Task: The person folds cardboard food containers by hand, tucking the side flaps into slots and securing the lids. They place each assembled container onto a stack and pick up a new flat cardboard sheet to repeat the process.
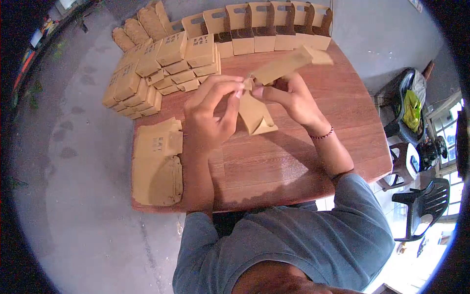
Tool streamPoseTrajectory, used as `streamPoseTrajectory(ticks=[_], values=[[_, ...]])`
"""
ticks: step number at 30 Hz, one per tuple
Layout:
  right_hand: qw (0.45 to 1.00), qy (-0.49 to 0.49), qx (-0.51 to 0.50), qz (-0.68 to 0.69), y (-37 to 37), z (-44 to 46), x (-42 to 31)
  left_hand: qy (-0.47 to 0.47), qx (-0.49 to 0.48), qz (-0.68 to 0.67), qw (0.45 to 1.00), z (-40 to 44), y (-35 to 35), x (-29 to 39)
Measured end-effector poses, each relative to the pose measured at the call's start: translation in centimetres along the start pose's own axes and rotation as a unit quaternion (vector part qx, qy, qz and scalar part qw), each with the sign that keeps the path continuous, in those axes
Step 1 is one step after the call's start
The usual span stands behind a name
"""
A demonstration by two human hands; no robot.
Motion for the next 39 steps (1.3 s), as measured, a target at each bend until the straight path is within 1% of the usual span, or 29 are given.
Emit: streamPoseTrajectory(ticks=[1,2,3,6,9,15,19,21,24,25,26,27,30,31,33,34,36,37,38,39], values=[[0.999,0.012,-0.015,0.029,0.0,0.0,0.4,-0.001,0.000,0.000,1.000,0.0,-0.3,-0.1],[0.998,0.024,-0.030,0.057,0.1,0.0,0.7,0.018,-0.021,0.006,1.000,0.0,-0.5,-0.1],[0.998,0.024,-0.030,0.057,0.2,-0.1,0.5,0.036,-0.043,0.012,0.998,-0.1,-0.5,0.0],[0.997,0.036,-0.040,0.054,0.6,-0.3,-0.1,0.032,-0.065,0.017,0.997,-0.2,-0.8,0.2],[0.996,0.035,-0.049,0.061,0.9,-0.3,0.0,0.050,-0.075,0.021,0.996,-0.4,-1.0,0.3],[0.994,0.042,-0.066,0.070,1.3,-0.3,0.3,0.045,-0.086,0.025,0.995,-0.6,-1.4,0.6],[0.996,0.036,-0.052,0.065,0.9,-0.2,0.8,0.065,-0.070,0.029,0.995,-0.7,-1.3,0.9],[0.996,0.028,-0.053,0.059,0.7,-0.2,0.9,0.056,-0.035,0.002,0.998,-1.1,-1.3,0.7],[0.996,0.052,-0.048,0.063,0.8,-0.4,0.6,0.073,-0.061,0.026,0.995,-1.0,-1.5,1.0],[0.993,0.054,-0.027,0.098,0.9,-0.5,0.1,0.073,-0.062,0.026,0.995,-0.9,-1.6,1.0],[0.990,0.055,-0.006,0.133,1.1,-0.5,-0.1,0.101,-0.061,0.053,0.992,-0.7,-1.5,1.2],[0.990,0.054,-0.006,0.134,1.2,-0.5,-0.1,0.129,-0.060,0.080,0.987,-0.6,-1.4,1.4],[0.988,0.040,0.021,0.149,1.1,-0.4,-0.1,0.128,-0.038,0.071,0.988,-0.6,-1.0,0.7],[0.990,0.044,0.031,0.133,0.8,-0.4,0.4,0.129,-0.038,0.071,0.988,-0.6,-0.9,0.6],[0.991,0.048,0.041,0.117,0.7,-0.4,0.5,0.051,-0.026,0.014,0.998,-0.4,-0.7,-0.1],[0.993,0.031,0.041,0.102,0.8,-0.5,0.0,0.051,-0.026,0.015,0.998,-0.3,-0.7,0.1],[0.995,0.014,0.042,0.088,1.2,-0.7,-0.3,-0.081,-0.014,-0.043,0.996,-0.2,-0.7,-0.7],[0.997,0.013,0.056,0.054,1.4,-0.8,-0.4,-0.080,-0.014,-0.043,0.996,-0.3,-0.5,-0.7],[0.997,0.012,0.070,0.021,1.4,-0.9,-0.4,-0.130,-0.003,-0.117,0.985,-0.7,-0.3,-1.4],[0.997,0.011,0.070,0.021,1.5,-1.0,-0.3,-0.178,0.007,-0.189,0.966,-0.9,0.0,-1.8]])
Point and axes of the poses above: each hand's wrist, its own z-axis towards the middle knuckle, its own y-axis out of the palm, x = y × z, the point moved 4 cm from there along z, towards the middle knuckle, and after that the axes turned 3 degrees about -z, right-handed, at the moved point
